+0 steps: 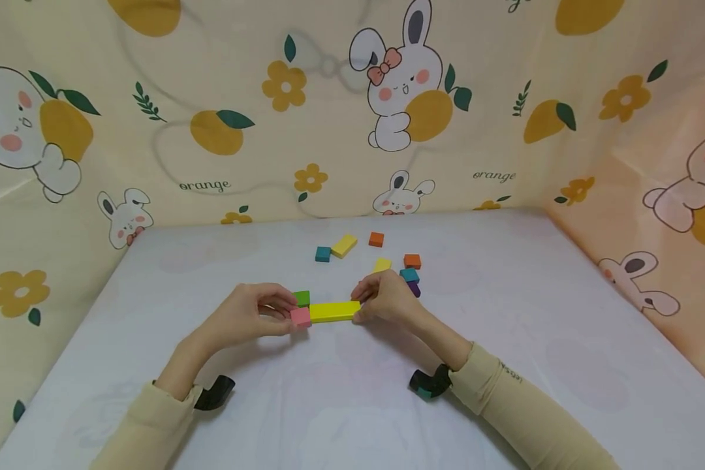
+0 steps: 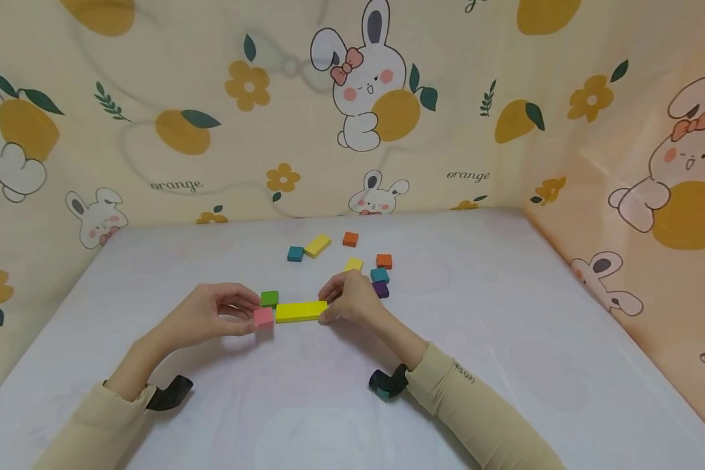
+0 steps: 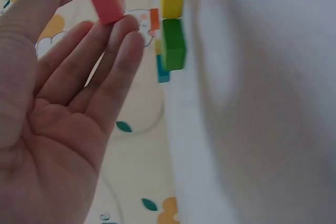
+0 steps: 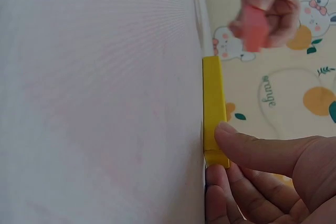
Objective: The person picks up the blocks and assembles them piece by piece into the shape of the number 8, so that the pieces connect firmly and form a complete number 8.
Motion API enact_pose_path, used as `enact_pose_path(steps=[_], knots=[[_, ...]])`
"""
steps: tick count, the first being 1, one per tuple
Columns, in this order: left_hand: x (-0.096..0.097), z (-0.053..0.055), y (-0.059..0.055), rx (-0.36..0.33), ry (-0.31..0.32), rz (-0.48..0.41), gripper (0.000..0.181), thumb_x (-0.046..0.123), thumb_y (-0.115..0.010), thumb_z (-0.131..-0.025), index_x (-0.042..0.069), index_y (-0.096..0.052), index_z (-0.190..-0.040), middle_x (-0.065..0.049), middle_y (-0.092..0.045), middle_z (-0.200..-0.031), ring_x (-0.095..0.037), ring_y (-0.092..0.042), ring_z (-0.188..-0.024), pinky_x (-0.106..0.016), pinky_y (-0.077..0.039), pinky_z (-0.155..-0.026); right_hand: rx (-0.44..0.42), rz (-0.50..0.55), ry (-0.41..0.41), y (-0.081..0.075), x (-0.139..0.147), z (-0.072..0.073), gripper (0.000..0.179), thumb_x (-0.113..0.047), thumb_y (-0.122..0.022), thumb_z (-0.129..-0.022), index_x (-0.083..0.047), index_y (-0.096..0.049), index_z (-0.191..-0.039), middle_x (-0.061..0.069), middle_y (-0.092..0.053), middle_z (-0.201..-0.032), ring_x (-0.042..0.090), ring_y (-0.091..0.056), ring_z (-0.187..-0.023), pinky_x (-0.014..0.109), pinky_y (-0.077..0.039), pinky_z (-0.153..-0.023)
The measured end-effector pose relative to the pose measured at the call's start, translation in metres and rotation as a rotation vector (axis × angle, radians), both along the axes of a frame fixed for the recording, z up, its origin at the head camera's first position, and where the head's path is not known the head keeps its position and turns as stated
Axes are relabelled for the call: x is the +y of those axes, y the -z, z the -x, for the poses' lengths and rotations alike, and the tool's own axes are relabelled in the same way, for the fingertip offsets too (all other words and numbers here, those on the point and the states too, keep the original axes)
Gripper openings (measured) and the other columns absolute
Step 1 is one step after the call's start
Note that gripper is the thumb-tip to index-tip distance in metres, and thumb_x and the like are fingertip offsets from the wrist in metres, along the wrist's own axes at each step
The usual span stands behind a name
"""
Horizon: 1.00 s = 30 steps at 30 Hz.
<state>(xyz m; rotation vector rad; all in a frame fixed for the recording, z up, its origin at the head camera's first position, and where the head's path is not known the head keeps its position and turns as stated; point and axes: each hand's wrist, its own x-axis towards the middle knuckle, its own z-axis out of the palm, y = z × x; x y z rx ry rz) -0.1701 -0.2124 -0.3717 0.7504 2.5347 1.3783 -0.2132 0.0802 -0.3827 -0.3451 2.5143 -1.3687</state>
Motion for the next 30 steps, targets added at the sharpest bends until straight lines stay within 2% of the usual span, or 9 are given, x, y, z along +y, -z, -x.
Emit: enact_pose_path(steps=[4, 9, 17, 30], knots=[[0.000, -0.002, 0.007, -0.083, 0.032, 0.009, 0.035, 0.017, -0.084, -0.079, 0.008, -0.068, -0.108, -0.002, -0.070, -0.101, -0.018, -0.067, -0.089, -0.029, -0.055, -0.081, -0.005, 0.000, 0.002, 0.000, -0.001, 0.000, 0.031, -0.002, -0.092, -0.064, -0.006, -0.075, -0.090, 0.006, -0.069, -0.084, 0.022, -0.061, -0.075, 0.028, -0.053, -0.069], [0.002, -0.003, 0.013, -0.121, 0.027, 0.062, 0.033, 0.015, -0.083, -0.080, 0.009, -0.068, -0.108, 0.000, -0.070, -0.100, -0.016, -0.067, -0.088, -0.027, -0.054, -0.080, -0.015, -0.001, -0.001, 0.002, -0.002, 0.001, 0.031, -0.002, -0.092, -0.064, -0.006, -0.075, -0.090, 0.005, -0.068, -0.083, 0.020, -0.061, -0.074, 0.028, -0.054, -0.069], [0.005, 0.001, 0.018, -0.104, 0.020, 0.123, 0.036, 0.018, -0.085, -0.078, 0.011, -0.067, -0.108, 0.005, -0.070, -0.099, -0.014, -0.065, -0.086, -0.026, -0.054, -0.080, -0.018, -0.006, 0.005, -0.002, -0.002, 0.000, 0.030, -0.002, -0.091, -0.065, -0.006, -0.075, -0.090, 0.005, -0.068, -0.084, 0.021, -0.060, -0.075, 0.028, -0.053, -0.069], [0.002, 0.004, 0.020, -0.111, -0.001, 0.109, 0.040, 0.019, -0.087, -0.077, 0.010, -0.066, -0.111, 0.003, -0.069, -0.099, -0.015, -0.065, -0.085, -0.025, -0.054, -0.079, -0.030, -0.011, 0.010, -0.002, -0.003, 0.000, 0.031, -0.002, -0.092, -0.064, -0.007, -0.075, -0.090, 0.004, -0.069, -0.084, 0.021, -0.062, -0.078, 0.028, -0.053, -0.071]])
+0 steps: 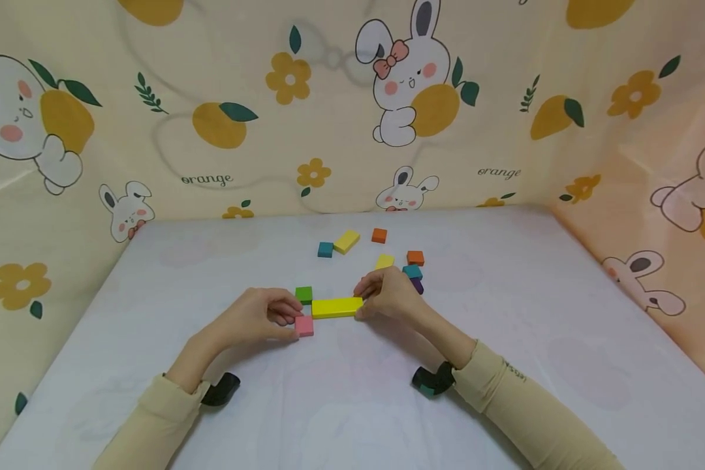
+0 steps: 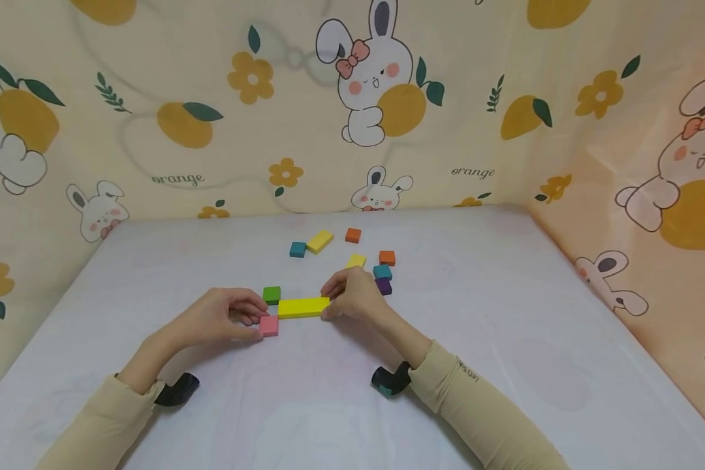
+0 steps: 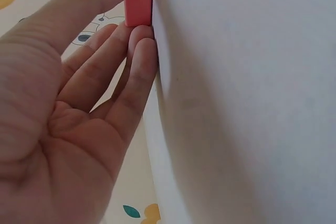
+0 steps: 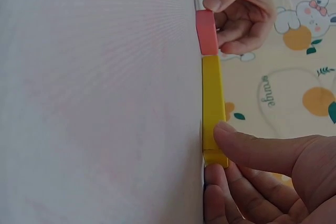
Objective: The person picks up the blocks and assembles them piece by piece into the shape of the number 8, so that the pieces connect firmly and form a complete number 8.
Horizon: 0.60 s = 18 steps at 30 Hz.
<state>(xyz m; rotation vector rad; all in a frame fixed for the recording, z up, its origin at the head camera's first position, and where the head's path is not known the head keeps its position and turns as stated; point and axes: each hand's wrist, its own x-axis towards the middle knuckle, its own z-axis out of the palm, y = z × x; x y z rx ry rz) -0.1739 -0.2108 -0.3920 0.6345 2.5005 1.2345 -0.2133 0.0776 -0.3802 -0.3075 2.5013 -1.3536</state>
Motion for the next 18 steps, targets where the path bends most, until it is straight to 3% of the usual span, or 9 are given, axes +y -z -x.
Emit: enact_pose_path(steps=[18], knots=[[0.0007, 0.0001, -0.0007, -0.004, -0.011, 0.006, 0.041, 0.018, -0.086, -0.077, 0.007, -0.066, -0.111, 0.002, -0.070, -0.100, -0.015, -0.065, -0.084, -0.025, -0.054, -0.078, 0.017, -0.012, -0.020, -0.0014, 0.0002, -0.0002, 0.031, -0.003, -0.091, -0.065, -0.006, -0.074, -0.091, 0.006, -0.069, -0.085, 0.021, -0.061, -0.075, 0.027, -0.053, -0.069]])
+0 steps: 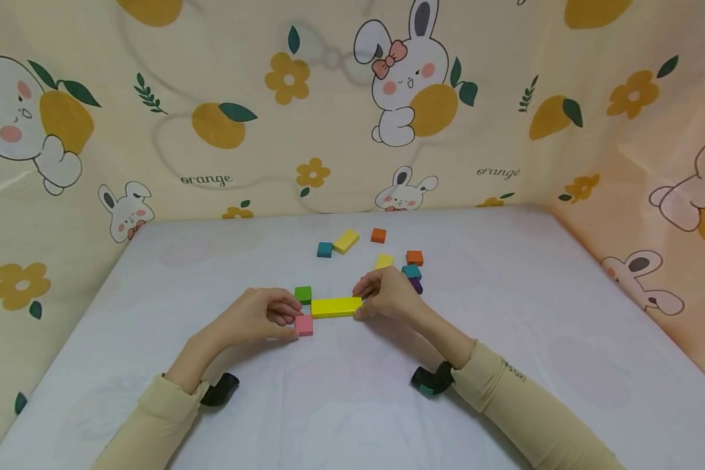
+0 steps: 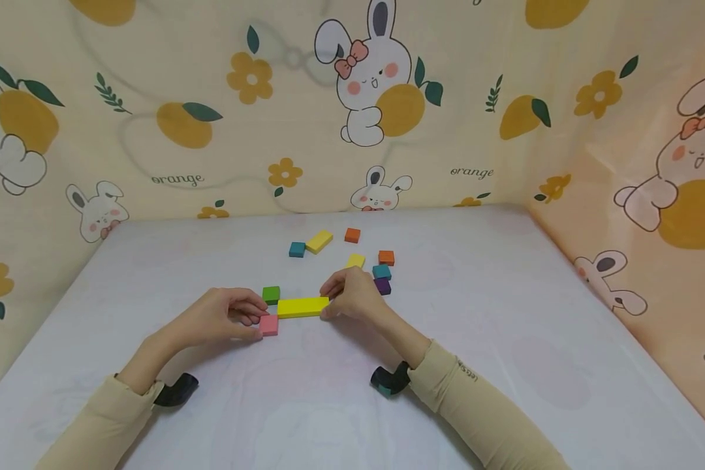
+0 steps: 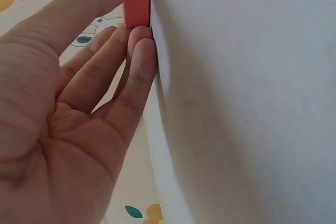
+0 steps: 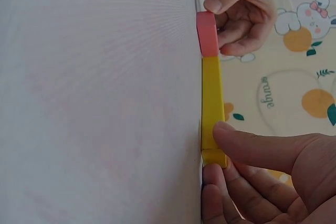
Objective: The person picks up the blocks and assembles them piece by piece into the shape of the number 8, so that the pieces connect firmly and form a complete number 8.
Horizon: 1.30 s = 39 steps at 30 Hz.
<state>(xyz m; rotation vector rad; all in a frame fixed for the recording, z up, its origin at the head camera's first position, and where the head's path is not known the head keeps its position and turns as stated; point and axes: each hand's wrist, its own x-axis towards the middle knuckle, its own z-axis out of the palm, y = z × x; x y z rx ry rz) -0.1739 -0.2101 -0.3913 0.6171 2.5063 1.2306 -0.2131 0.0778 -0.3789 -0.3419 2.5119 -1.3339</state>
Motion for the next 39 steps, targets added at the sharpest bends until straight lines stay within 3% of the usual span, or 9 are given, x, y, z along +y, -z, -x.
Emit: enact_pose_path(steps=[9, 18, 28, 35, 39], knots=[[-0.003, -0.002, 0.003, -0.014, -0.014, 0.018, 0.041, 0.019, -0.086, -0.077, 0.009, -0.066, -0.111, 0.003, -0.070, -0.099, -0.015, -0.065, -0.084, -0.024, -0.054, -0.078, -0.002, -0.004, -0.027, 0.004, -0.003, 0.001, 0.030, -0.004, -0.091, -0.066, -0.007, -0.075, -0.092, 0.004, -0.069, -0.085, 0.021, -0.061, -0.074, 0.027, -0.054, -0.069], [-0.004, -0.002, 0.000, -0.018, -0.006, 0.008, 0.042, 0.019, -0.087, -0.077, 0.009, -0.066, -0.112, 0.002, -0.070, -0.100, -0.015, -0.066, -0.085, -0.025, -0.054, -0.078, 0.024, -0.050, -0.050, -0.010, 0.004, 0.003, 0.028, -0.011, -0.090, -0.070, -0.009, -0.077, -0.095, -0.001, -0.072, -0.087, 0.020, -0.062, -0.089, 0.032, -0.051, -0.077], [0.001, 0.001, -0.002, -0.009, 0.007, 0.013, 0.041, 0.020, -0.087, -0.077, 0.009, -0.066, -0.111, 0.002, -0.070, -0.100, -0.014, -0.066, -0.085, -0.025, -0.054, -0.079, 0.066, -0.054, 0.025, -0.023, 0.023, 0.009, 0.018, -0.011, -0.085, -0.074, -0.009, -0.078, -0.091, 0.000, -0.071, -0.090, 0.019, -0.064, -0.085, 0.035, -0.050, -0.076], [0.001, 0.001, 0.000, -0.003, 0.015, 0.019, 0.041, 0.018, -0.086, -0.077, 0.007, -0.066, -0.110, 0.000, -0.070, -0.100, -0.014, -0.066, -0.084, -0.025, -0.054, -0.078, 0.105, -0.076, 0.025, -0.023, 0.029, 0.018, 0.018, -0.012, -0.085, -0.076, -0.009, -0.077, -0.093, 0.000, -0.072, -0.091, 0.019, -0.066, -0.084, 0.035, -0.051, -0.074], [0.001, 0.001, -0.002, 0.007, 0.004, 0.026, 0.041, 0.019, -0.087, -0.077, 0.007, -0.066, -0.110, 0.000, -0.071, -0.100, -0.013, -0.066, -0.083, -0.025, -0.054, -0.078, 0.102, -0.026, 0.022, -0.029, 0.041, 0.027, 0.022, -0.012, -0.083, -0.078, -0.006, -0.076, -0.098, 0.001, -0.073, -0.093, 0.020, -0.066, -0.087, 0.037, -0.049, -0.079]])
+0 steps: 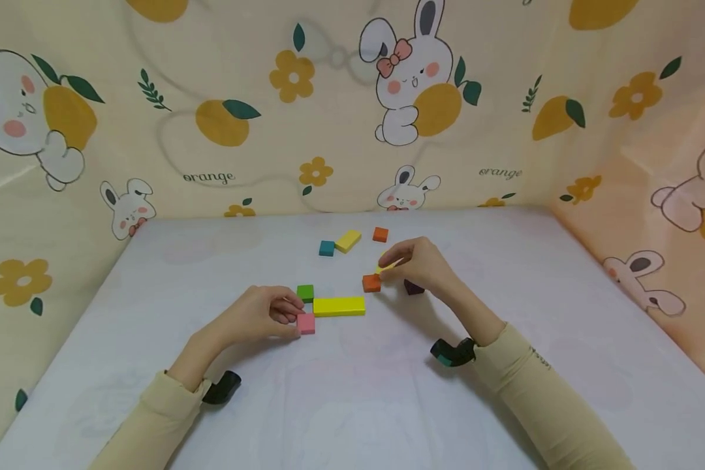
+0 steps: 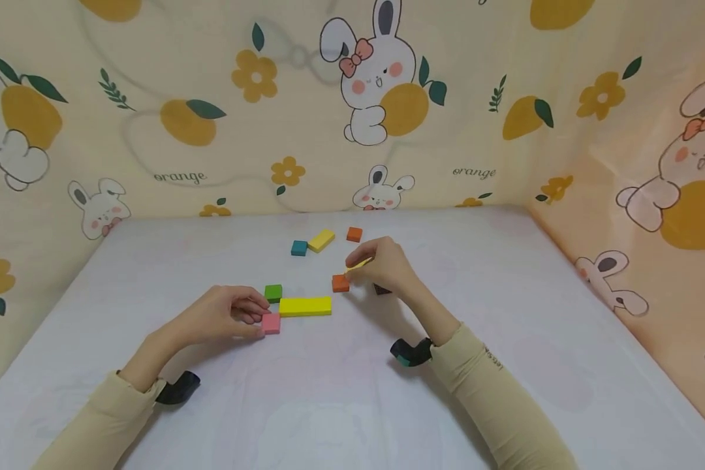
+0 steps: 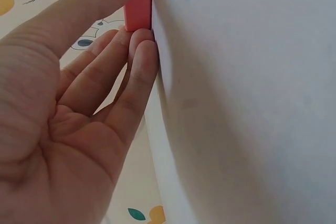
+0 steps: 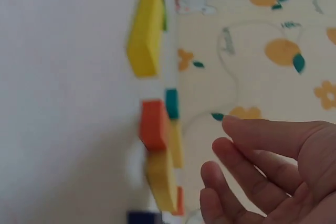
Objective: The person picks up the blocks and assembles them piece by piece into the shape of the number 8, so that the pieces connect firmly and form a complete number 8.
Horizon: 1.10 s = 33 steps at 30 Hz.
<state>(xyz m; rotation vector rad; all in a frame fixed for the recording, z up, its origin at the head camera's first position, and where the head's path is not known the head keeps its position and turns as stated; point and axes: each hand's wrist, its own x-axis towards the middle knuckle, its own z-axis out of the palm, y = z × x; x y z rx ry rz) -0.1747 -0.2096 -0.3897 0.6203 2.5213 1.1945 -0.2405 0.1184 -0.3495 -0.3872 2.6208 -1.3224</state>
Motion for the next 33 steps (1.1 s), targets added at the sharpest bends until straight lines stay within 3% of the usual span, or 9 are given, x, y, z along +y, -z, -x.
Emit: enact_pose_path(steps=[3, 7, 12, 16, 25, 33], knots=[[0.002, 0.000, -0.002, 0.000, -0.007, -0.001, 0.040, 0.019, -0.087, -0.077, 0.008, -0.066, -0.110, 0.001, -0.071, -0.100, -0.013, -0.066, -0.084, -0.025, -0.055, -0.078, -0.029, 0.054, 0.001, -0.001, 0.009, 0.006, 0.027, -0.013, -0.084, -0.077, -0.006, -0.075, -0.101, 0.001, -0.073, -0.095, 0.020, -0.066, -0.089, 0.037, -0.048, -0.084], [0.004, 0.001, -0.003, -0.009, -0.014, -0.004, 0.040, 0.020, -0.087, -0.077, 0.009, -0.066, -0.110, 0.001, -0.071, -0.100, -0.013, -0.066, -0.084, -0.026, -0.055, -0.078, -0.047, 0.092, -0.055, 0.002, 0.016, 0.009, 0.031, -0.015, -0.086, -0.077, -0.008, -0.075, -0.105, 0.005, -0.073, -0.101, 0.022, -0.067, -0.090, 0.034, -0.051, -0.080], [0.003, 0.002, -0.005, -0.017, -0.026, 0.004, 0.040, 0.018, -0.087, -0.077, 0.008, -0.066, -0.110, 0.000, -0.071, -0.100, -0.014, -0.066, -0.084, -0.027, -0.055, -0.079, -0.009, 0.109, -0.140, 0.008, 0.016, 0.013, 0.037, -0.015, -0.087, -0.076, -0.008, -0.074, -0.110, 0.006, -0.072, -0.106, 0.024, -0.066, -0.090, 0.032, -0.053, -0.071], [0.001, 0.002, -0.005, -0.024, -0.024, 0.009, 0.040, 0.018, -0.086, -0.077, 0.007, -0.066, -0.110, -0.001, -0.071, -0.101, -0.014, -0.066, -0.084, -0.026, -0.055, -0.079, -0.039, 0.101, -0.178, 0.014, 0.014, 0.017, 0.040, -0.013, -0.086, -0.076, -0.006, -0.072, -0.113, 0.005, -0.071, -0.110, 0.026, -0.064, -0.087, 0.031, -0.052, -0.071], [-0.001, 0.003, -0.001, -0.011, -0.032, 0.006, 0.040, 0.018, -0.087, -0.076, 0.009, -0.067, -0.109, 0.001, -0.071, -0.100, -0.013, -0.067, -0.084, -0.026, -0.055, -0.078, -0.122, 0.145, -0.140, 0.025, 0.004, 0.020, 0.042, -0.007, -0.087, -0.074, -0.007, -0.072, -0.113, 0.007, -0.070, -0.113, 0.028, -0.063, -0.086, 0.027, -0.053, -0.068], [0.000, 0.001, 0.001, -0.021, -0.022, -0.004, 0.041, 0.019, -0.087, -0.076, 0.008, -0.066, -0.110, 0.000, -0.071, -0.101, -0.014, -0.066, -0.085, -0.026, -0.055, -0.078, -0.052, 0.065, -0.099, 0.034, -0.001, 0.019, 0.043, -0.006, -0.089, -0.070, -0.007, -0.074, -0.110, 0.002, -0.072, -0.103, 0.027, -0.060, -0.078, 0.027, -0.052, -0.064]])
